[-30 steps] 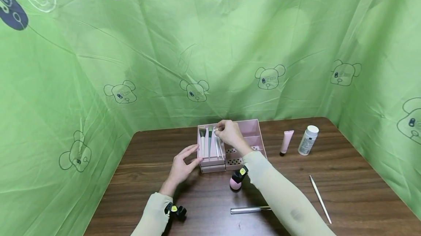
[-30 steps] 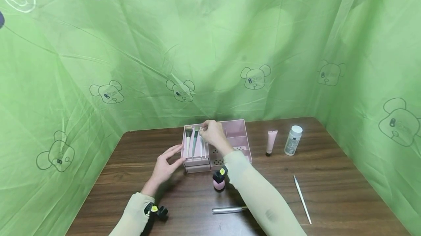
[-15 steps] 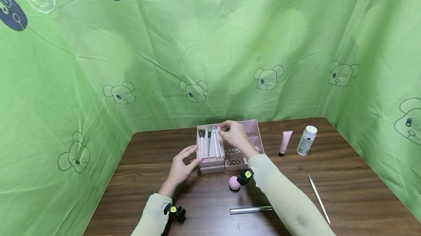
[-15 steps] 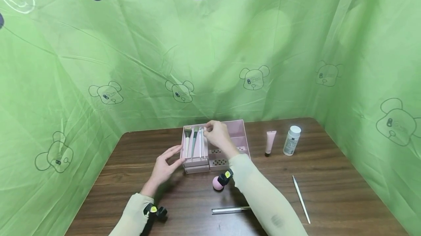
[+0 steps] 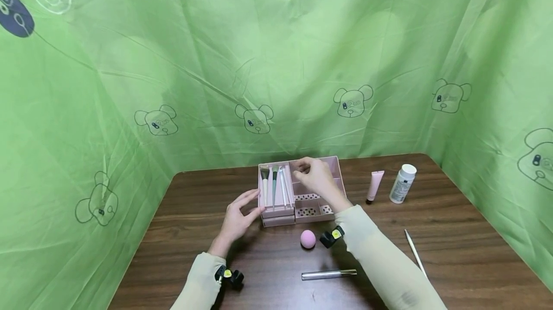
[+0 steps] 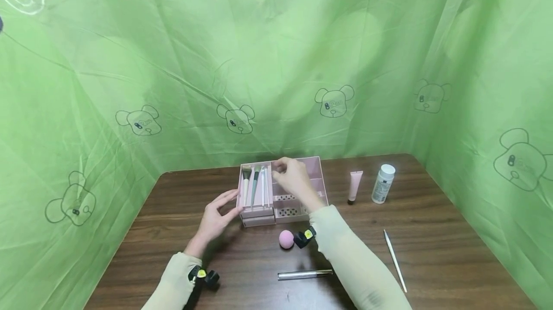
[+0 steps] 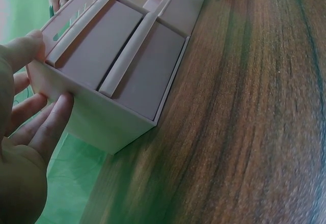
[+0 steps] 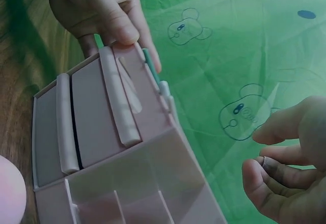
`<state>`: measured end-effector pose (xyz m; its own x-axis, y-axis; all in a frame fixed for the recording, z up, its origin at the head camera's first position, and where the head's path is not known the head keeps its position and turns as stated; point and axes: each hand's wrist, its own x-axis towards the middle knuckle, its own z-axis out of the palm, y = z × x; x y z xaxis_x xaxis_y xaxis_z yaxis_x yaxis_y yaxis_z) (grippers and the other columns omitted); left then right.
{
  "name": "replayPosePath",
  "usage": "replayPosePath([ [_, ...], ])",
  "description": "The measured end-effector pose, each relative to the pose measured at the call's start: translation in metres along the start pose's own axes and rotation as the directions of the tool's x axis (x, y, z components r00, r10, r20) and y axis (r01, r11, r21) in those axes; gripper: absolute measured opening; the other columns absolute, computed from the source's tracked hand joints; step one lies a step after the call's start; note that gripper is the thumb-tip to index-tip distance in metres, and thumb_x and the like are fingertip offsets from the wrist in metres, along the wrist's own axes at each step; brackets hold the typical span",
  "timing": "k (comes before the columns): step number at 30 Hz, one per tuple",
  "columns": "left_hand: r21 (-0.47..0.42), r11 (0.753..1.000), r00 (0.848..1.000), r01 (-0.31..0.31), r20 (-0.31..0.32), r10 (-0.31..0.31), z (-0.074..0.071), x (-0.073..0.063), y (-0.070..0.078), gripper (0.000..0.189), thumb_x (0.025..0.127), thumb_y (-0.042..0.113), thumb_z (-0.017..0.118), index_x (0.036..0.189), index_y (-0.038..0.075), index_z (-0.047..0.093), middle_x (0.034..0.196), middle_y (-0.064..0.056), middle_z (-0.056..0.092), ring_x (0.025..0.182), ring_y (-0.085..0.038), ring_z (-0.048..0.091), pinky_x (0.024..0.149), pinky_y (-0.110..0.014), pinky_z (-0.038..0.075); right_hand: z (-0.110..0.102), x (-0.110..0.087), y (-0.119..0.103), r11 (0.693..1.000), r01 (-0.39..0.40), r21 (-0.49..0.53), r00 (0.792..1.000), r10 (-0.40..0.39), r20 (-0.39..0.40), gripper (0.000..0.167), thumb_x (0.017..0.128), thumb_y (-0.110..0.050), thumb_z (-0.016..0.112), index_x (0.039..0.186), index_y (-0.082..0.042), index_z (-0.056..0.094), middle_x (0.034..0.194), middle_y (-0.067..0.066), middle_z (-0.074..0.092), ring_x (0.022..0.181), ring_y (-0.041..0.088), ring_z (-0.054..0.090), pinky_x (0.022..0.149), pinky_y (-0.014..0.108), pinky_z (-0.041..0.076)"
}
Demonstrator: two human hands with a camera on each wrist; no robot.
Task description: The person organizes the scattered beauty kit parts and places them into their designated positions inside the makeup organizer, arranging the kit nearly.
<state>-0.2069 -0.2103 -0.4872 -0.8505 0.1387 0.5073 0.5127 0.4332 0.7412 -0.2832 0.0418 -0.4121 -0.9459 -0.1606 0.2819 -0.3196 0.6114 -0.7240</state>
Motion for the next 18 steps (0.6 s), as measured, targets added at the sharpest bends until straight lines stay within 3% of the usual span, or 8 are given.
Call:
replayPosePath([
  [6, -0.023, 1.0, 1.0, 0.012, 0.002, -0.012, 0.001, 0.0, 0.001, 0.047, 0.081, 0.004, 0.078, 0.125, -0.004, 0.063, 0.127, -0.021, 0.061, 0.119, -0.035, 0.058, 0.1, -0.018, 0.05, -0.017, -0.009, 0.001, 0.999, 0.046, -0.006, 0.999, -0.046, -0.027, 0.024, 0.083, -0.019, 0.072, 0.105, -0.01, 0.072, 0.088, 0.001, 0.074, 0.077, 0.015, 0.068, 0.073, 0.032, 0.059],
  [14, 0.005, 1.0, 1.0, 0.005, -0.001, -0.005, -0.001, 0.001, 0.003, 0.048, 0.081, 0.006, 0.079, 0.125, -0.004, 0.063, 0.128, -0.022, 0.062, 0.119, -0.036, 0.059, 0.103, -0.019, 0.048, -0.036, -0.024, 0.005, 0.996, 0.09, -0.011, 0.994, -0.091, -0.067, 0.022, 0.083, -0.018, 0.072, 0.104, -0.01, 0.072, 0.087, 0.001, 0.073, 0.076, 0.016, 0.068, 0.07, 0.031, 0.06],
  [18, -0.012, 1.0, 1.0, 0.019, 0.012, -0.019, 0.0, 0.0, 0.005, 0.048, 0.082, 0.005, 0.078, 0.126, -0.004, 0.062, 0.129, -0.022, 0.061, 0.119, -0.036, 0.058, 0.098, -0.021, 0.052, -0.045, -0.033, 0.011, 0.996, 0.085, -0.018, 0.993, -0.087, -0.081, 0.021, 0.083, -0.018, 0.072, 0.103, -0.011, 0.072, 0.085, -0.001, 0.073, 0.074, 0.014, 0.067, 0.068, 0.029, 0.059],
])
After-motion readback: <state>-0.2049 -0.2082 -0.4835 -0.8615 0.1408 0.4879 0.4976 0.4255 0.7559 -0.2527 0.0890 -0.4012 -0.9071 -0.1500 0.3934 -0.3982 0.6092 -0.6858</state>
